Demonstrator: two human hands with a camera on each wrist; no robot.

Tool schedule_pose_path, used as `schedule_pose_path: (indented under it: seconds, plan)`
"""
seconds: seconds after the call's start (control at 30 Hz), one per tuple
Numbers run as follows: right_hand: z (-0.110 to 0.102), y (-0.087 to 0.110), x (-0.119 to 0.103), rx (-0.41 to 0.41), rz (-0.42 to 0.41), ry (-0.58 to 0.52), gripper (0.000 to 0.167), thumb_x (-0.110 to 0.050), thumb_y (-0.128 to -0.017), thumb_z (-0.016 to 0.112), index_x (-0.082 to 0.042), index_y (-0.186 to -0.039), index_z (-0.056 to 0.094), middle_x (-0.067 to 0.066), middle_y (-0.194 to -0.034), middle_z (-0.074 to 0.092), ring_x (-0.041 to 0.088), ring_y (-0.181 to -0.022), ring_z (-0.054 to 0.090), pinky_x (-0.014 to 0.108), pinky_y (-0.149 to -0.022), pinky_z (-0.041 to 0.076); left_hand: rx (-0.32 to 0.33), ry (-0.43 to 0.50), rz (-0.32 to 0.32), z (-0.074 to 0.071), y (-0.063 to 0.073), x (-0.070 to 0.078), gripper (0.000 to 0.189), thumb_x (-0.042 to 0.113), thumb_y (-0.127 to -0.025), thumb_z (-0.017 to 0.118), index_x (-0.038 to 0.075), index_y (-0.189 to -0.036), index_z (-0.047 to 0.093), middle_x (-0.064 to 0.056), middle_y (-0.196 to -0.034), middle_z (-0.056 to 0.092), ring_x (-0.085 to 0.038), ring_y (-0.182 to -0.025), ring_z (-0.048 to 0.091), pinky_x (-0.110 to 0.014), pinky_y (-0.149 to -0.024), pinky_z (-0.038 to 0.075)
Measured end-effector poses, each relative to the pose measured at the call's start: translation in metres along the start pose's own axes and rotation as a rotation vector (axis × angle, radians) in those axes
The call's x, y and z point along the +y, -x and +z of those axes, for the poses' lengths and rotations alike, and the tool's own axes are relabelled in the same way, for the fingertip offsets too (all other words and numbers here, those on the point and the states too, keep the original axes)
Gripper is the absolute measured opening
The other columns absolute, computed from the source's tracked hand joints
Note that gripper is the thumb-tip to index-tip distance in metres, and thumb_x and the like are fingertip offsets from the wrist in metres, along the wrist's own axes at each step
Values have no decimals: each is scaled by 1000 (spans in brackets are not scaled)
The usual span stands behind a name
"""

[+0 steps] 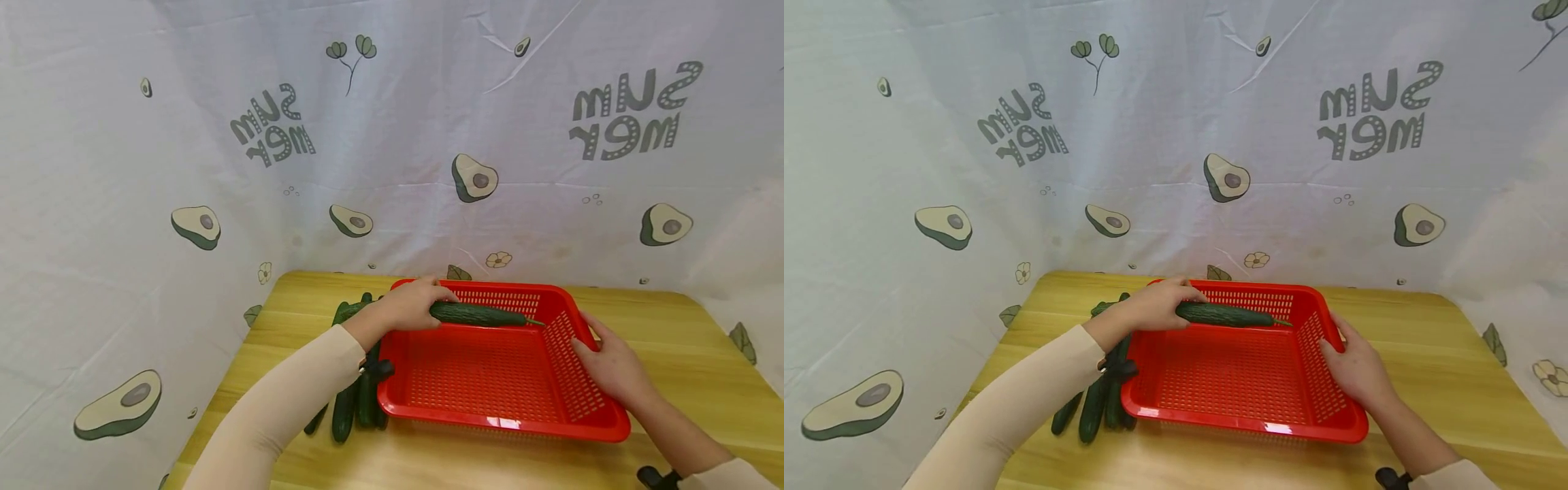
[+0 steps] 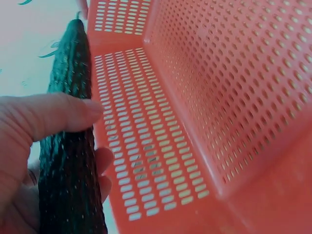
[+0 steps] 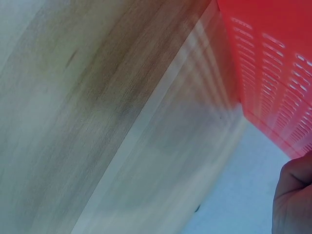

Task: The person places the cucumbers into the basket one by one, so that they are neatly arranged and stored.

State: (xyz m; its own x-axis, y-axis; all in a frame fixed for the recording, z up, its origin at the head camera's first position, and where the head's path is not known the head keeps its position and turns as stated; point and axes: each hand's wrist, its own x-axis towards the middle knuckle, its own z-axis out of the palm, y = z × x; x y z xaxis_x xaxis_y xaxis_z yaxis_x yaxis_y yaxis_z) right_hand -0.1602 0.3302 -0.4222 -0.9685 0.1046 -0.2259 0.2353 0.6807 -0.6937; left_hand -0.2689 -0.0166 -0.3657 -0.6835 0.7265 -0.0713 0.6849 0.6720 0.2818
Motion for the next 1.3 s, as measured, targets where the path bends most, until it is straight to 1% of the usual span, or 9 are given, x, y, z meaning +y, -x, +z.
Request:
schedule_pose_path:
  seconds: [0.1,0.37,0.47,0.57,0.73,0.97,1.13,1.23,1.3]
  plan:
    - [0,1,0,0,-1,2,74,-34,-110,42,-11,-165,-1,40,-125,55,17,-73,68,38,-61,62,-11,-57,-28,5,-12,8,50,24,-91,76,27,-140,64,-3,-132,61,-17,-114,59,-33,-96,55]
    - [1,2,1,12,-11,-3,74,-36,-110,42,-10,-165,0,35,-118,60,17,-72,68,38,-60,61,-34,-147,-81,23,-39,19,46,31,-94,74,28,-139,63,4,-138,61,-15,-120,63,-35,-100,55]
    - [3,4,1,28,-24,9,73,-35,-110,42,-9,-165,2,34,-116,62,18,-72,68,37,-59,60,-37,-193,-85,31,-46,22,45,32,-94,73,28,-138,63,6,-138,63,-13,-122,62,-34,-100,55]
    - [5,5,1,40,-29,14,73,-34,-109,43,-7,-165,4,34,-114,63,19,-71,68,37,-59,60,-22,-259,-74,40,-51,21,44,35,-95,72,29,-138,63,8,-138,65,-15,-119,61,-33,-97,55]
    - [6,5,1,47,-18,-1,72,-34,-109,42,-8,-165,4,34,-112,63,18,-70,68,38,-59,61,28,-367,-62,51,-55,19,45,41,-98,67,31,-141,61,9,-140,65,-17,-116,57,-34,-97,52]
    - [5,6,-1,57,-15,3,71,-33,-109,42,-8,-165,5,36,-116,61,18,-70,68,38,-59,61,63,-442,-76,56,-58,18,41,43,-101,62,32,-140,62,9,-139,65,-19,-118,57,-35,-97,51]
    - [5,5,-3,48,1,4,72,-35,-110,41,-10,-165,3,36,-117,60,18,-70,68,38,-59,61,98,-413,-116,59,-59,15,31,41,-102,59,27,-127,70,1,-125,65,-19,-108,63,-33,-93,56]
    - [6,6,-2,48,-1,5,72,-35,-110,40,-10,-165,3,34,-115,61,18,-70,68,38,-59,61,118,-389,-131,60,-58,15,28,40,-103,58,26,-123,72,1,-119,65,-18,-106,64,-33,-92,57]
    - [6,7,-2,47,-3,-3,71,-35,-110,40,-9,-165,3,34,-113,62,19,-69,69,38,-59,61,115,-391,-140,59,-57,15,31,43,-101,62,26,-124,72,2,-120,66,-18,-109,63,-34,-94,55]
